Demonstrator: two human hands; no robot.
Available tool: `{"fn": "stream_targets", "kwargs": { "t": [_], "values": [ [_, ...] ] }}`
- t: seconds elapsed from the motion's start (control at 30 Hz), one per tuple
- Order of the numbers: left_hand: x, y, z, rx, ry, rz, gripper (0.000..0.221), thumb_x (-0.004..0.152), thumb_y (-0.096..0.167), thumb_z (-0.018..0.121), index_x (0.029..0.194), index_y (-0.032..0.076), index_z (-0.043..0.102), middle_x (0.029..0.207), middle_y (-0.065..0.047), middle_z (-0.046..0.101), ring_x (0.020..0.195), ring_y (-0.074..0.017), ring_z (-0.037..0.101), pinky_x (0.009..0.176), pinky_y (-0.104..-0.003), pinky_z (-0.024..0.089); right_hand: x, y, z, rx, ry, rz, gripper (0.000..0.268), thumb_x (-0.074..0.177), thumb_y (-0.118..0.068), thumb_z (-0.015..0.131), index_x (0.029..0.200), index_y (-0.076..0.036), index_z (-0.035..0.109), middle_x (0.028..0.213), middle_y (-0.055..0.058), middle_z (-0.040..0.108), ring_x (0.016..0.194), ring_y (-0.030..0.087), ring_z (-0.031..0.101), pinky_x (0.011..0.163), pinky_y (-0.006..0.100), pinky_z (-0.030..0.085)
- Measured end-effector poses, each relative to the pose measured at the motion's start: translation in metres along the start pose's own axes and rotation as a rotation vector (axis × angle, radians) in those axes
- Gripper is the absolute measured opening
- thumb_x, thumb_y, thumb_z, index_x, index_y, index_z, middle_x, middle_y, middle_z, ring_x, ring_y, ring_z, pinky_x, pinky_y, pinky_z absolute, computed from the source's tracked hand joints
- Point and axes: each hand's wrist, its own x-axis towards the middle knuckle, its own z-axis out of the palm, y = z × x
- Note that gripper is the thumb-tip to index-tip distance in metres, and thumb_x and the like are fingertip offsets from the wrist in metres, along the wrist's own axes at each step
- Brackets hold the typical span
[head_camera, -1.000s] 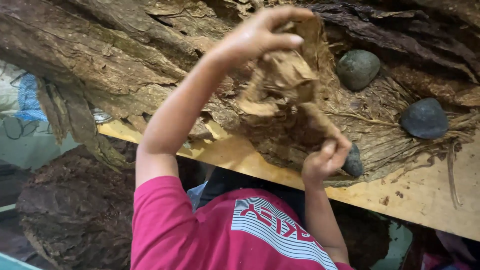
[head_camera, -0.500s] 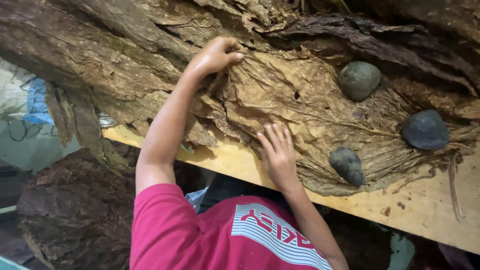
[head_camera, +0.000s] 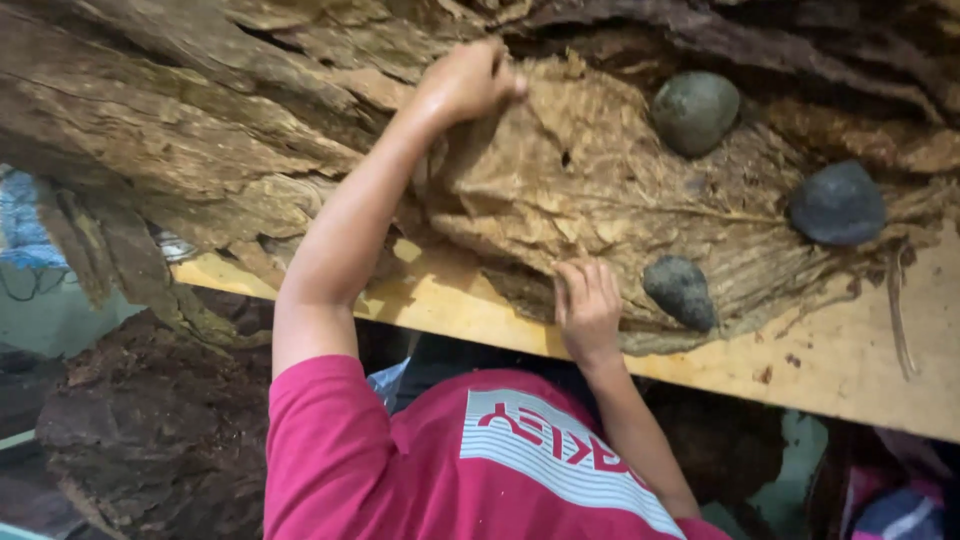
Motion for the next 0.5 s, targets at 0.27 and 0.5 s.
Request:
{"fn": "stream_targets", "kwargs": {
  "t": [0.27, 0.5],
  "values": [
    [0.014, -0.007, 0.015, 0.172, 0.344, 0.272, 0.037, 0.113, 0.043, 0.064, 0.111, 0.011, 0.045, 0.08, -0.021, 0.075, 0.07, -0.0528, 0.07, 0.054, -0.058, 0.046, -0.002, 0.012, 0.016, -0.054, 0.077, -0.135, 0.028, 0.104, 0.0, 0.072, 0.13, -0.009, 0.077, 0.086, 0.009, 0.045, 0.078, 0.03, 0.041, 0.066, 0.043, 0.036],
    [0.031, -0.031, 0.04, 0.297, 0.368, 0.239, 0.049, 0.112, 0.053, 0.065, 0.132, 0.014, 0.042, 0.08, -0.022, 0.077, 0.07, -0.0549, 0.071, 0.054, -0.062, 0.049, -0.023, -0.002, 0.001, 0.197, 0.103, -0.325, 0.029, 0.107, 0.01, 0.06, 0.134, 0.004, 0.069, 0.142, 0.029, 0.062, 0.13, 0.045, 0.066, 0.114, 0.055, 0.056]
  ]
}}
